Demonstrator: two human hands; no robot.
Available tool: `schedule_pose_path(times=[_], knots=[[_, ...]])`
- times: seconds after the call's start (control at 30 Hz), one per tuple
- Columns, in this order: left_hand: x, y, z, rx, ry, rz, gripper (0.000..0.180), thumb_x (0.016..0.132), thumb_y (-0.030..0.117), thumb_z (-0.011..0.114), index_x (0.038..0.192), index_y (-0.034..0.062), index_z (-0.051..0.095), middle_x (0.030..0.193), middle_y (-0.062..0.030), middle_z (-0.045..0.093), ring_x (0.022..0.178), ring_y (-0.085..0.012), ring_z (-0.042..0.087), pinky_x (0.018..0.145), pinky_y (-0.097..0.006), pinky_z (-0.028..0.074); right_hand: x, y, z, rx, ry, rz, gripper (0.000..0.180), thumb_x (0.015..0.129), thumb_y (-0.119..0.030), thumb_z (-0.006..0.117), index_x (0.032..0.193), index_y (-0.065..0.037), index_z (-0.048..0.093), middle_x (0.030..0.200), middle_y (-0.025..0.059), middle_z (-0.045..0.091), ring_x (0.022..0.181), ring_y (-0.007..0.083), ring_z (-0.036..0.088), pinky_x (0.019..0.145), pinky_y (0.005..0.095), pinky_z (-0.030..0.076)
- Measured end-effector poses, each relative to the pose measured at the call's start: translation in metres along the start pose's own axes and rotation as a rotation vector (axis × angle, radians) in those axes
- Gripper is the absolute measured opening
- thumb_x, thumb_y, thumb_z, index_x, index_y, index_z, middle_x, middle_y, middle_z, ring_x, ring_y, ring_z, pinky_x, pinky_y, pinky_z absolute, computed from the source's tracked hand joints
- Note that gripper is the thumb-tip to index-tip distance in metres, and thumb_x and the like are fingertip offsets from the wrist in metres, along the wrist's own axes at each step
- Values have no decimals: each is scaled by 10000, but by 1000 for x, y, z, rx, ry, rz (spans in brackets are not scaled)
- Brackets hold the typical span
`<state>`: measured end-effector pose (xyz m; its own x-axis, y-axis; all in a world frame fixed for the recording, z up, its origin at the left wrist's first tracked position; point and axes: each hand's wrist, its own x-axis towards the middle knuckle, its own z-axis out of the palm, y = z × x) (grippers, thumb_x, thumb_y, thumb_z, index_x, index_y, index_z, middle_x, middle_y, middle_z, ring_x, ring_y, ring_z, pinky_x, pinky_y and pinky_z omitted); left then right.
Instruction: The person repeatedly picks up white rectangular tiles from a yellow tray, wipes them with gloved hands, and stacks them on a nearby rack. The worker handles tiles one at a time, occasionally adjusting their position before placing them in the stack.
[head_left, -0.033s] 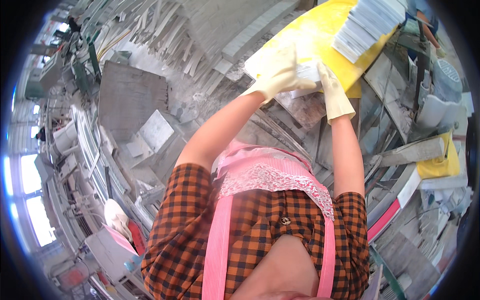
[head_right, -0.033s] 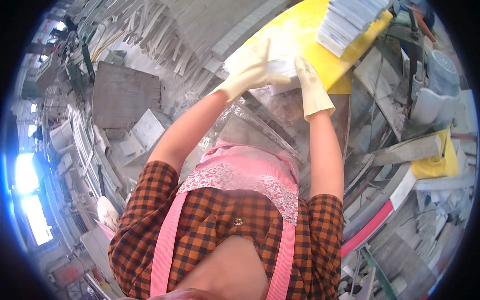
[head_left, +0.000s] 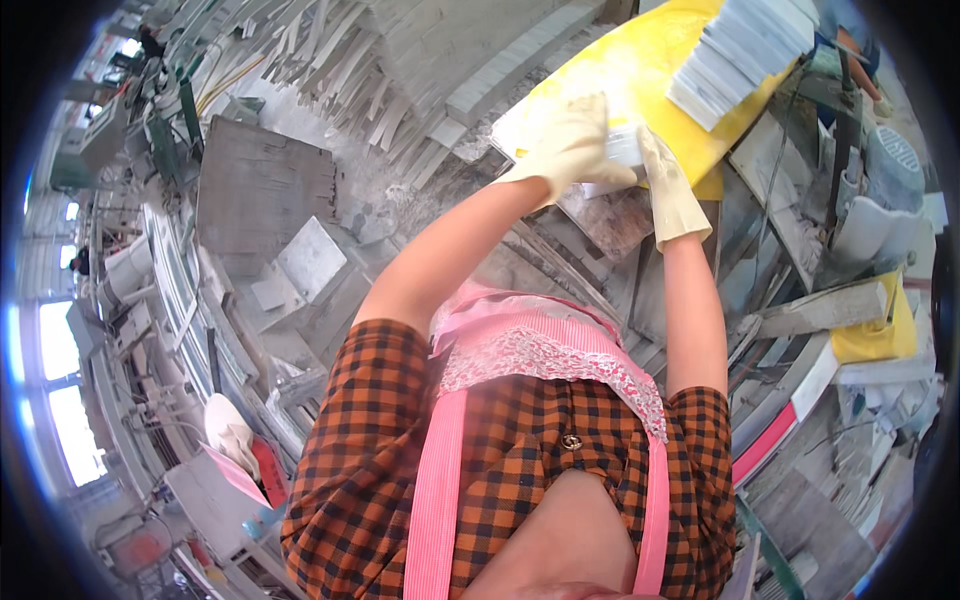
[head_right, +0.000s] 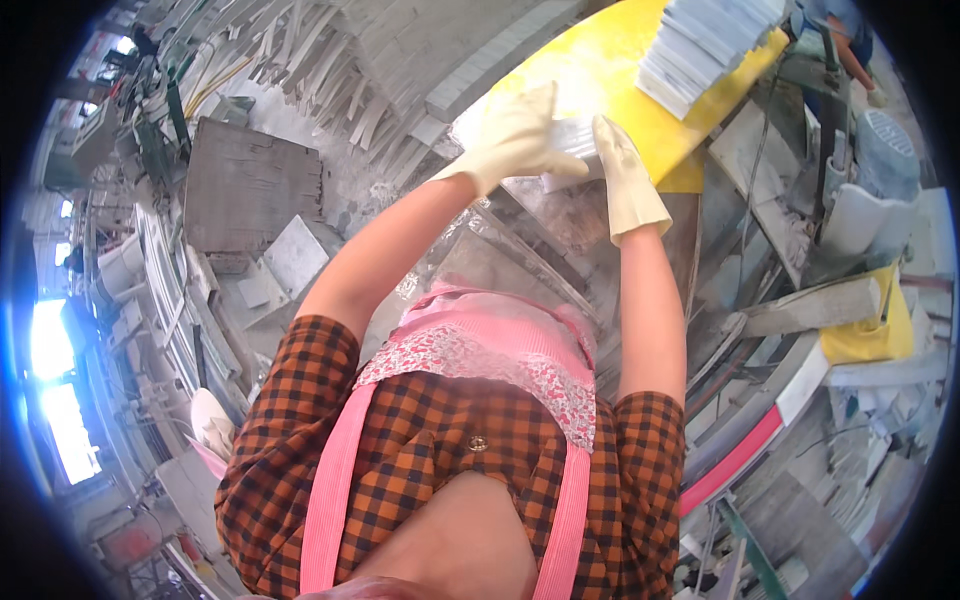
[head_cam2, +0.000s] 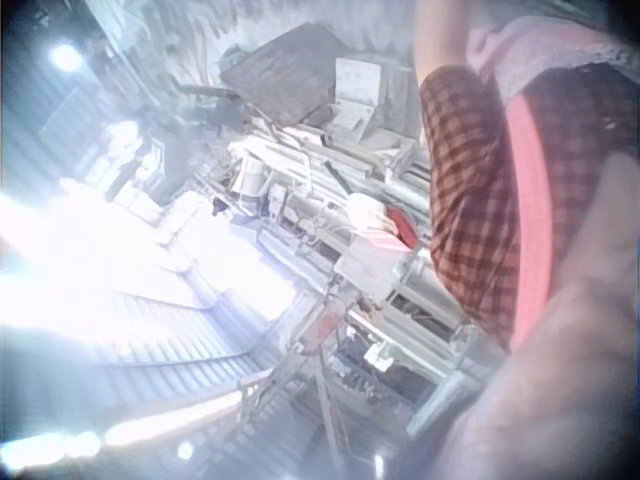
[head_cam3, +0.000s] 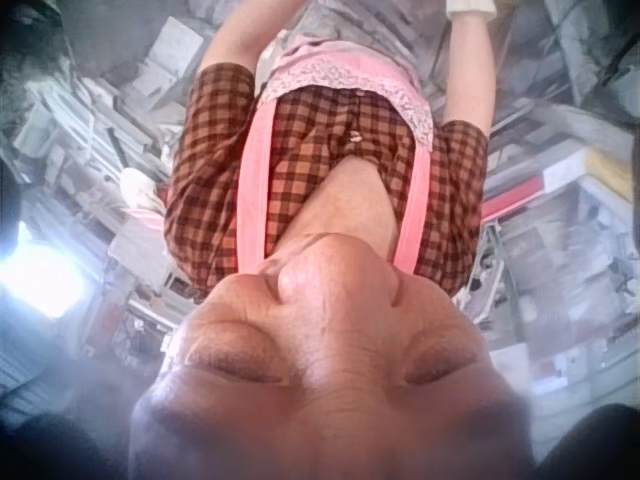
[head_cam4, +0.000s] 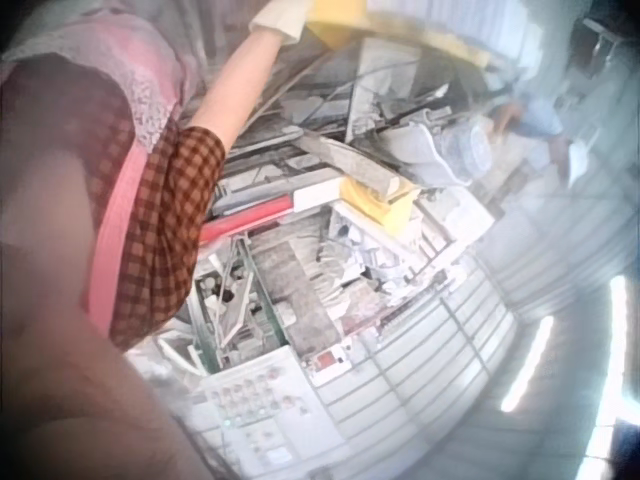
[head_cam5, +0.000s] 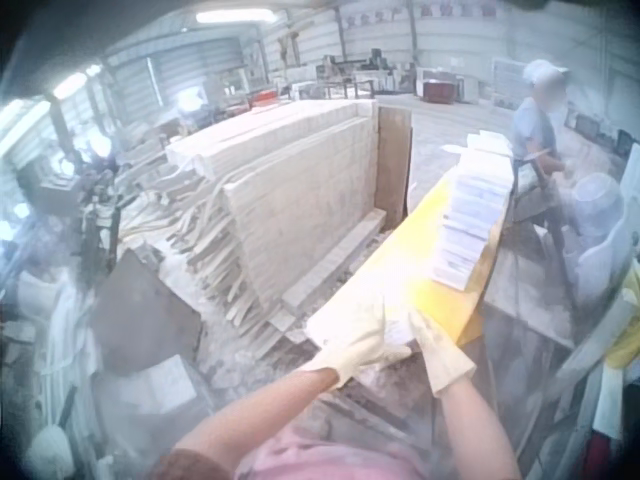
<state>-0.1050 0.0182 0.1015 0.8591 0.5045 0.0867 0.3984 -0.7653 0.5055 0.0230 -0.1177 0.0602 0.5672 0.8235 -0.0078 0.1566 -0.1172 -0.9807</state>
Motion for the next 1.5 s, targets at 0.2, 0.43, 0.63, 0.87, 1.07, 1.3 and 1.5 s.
schedule_pose_path(times=[0.2, 0.43, 0.63, 0.87, 1.07, 1.3, 1.5], knots=[[30, 18, 12, 140, -368, -163, 802, 635, 412, 863, 1261, -16, 601, 1189, -254, 660, 1124, -333, 653, 955, -420, 512, 2, 9, -3, -48, 34, 67, 720, 1021, -544, 463, 1461, 25, 483, 1512, 184, 480, 1430, 257, 412, 1192, 339, 282], [38, -13, 35, 164, -366, -59, 747, 753, 543, 788, 1284, 41, 636, 1149, -150, 711, 1046, -281, 674, 921, -411, 536, 18, 43, 11, 185, 76, -121, 589, 1006, -422, 563, 1426, -11, 525, 1431, 138, 564, 1345, 248, 505, 1135, 365, 380], [37, 2, 25, 358, -252, -81, 868, 682, 498, 807, 1292, -65, 552, 1113, -314, 690, 1052, -435, 679, 908, -462, 532, -96, 49, -89, -294, 572, -146, 541, 980, -374, 640, 1408, -53, 557, 1382, 196, 598, 1300, 304, 557, 1099, 380, 414], [28, 2, 24, 192, -161, -106, 719, 694, 451, 804, 1126, -89, 608, 1017, -312, 700, 984, -430, 697, 868, -456, 533, -276, 96, -250, -601, 1138, 260, 490, 955, -397, 608, 1270, -26, 666, 1239, 240, 674, 1198, 386, 623, 1028, 446, 473], [24, 17, 17, 138, -141, -299, 749, 707, 403, 810, 1201, -111, 581, 1098, -307, 687, 1031, -411, 690, 893, -422, 530, -339, 137, -362, -1049, 1201, 638, 691, 925, -581, 579, 1369, -51, 586, 1355, 204, 597, 1276, 379, 540, 1084, 447, 414], [23, 24, 15, 100, -188, -456, 868, 726, 386, 806, 1363, -95, 465, 1220, -290, 645, 1127, -379, 657, 956, -397, 502, -267, 157, -419, -1231, 1171, 825, 717, 866, -646, 612, 1282, -62, 630, 1276, 146, 615, 1244, 318, 533, 1032, 481, 413], [26, 11, 17, 134, -192, -467, 950, 722, 408, 817, 1416, -106, 422, 1259, -297, 623, 1145, -375, 646, 967, -398, 500, -261, 167, -412, -1321, 1114, 875, 649, 968, -547, 500, 1516, -201, 459, 1509, 105, 436, 1374, 278, 380, 1107, 481, 277]])
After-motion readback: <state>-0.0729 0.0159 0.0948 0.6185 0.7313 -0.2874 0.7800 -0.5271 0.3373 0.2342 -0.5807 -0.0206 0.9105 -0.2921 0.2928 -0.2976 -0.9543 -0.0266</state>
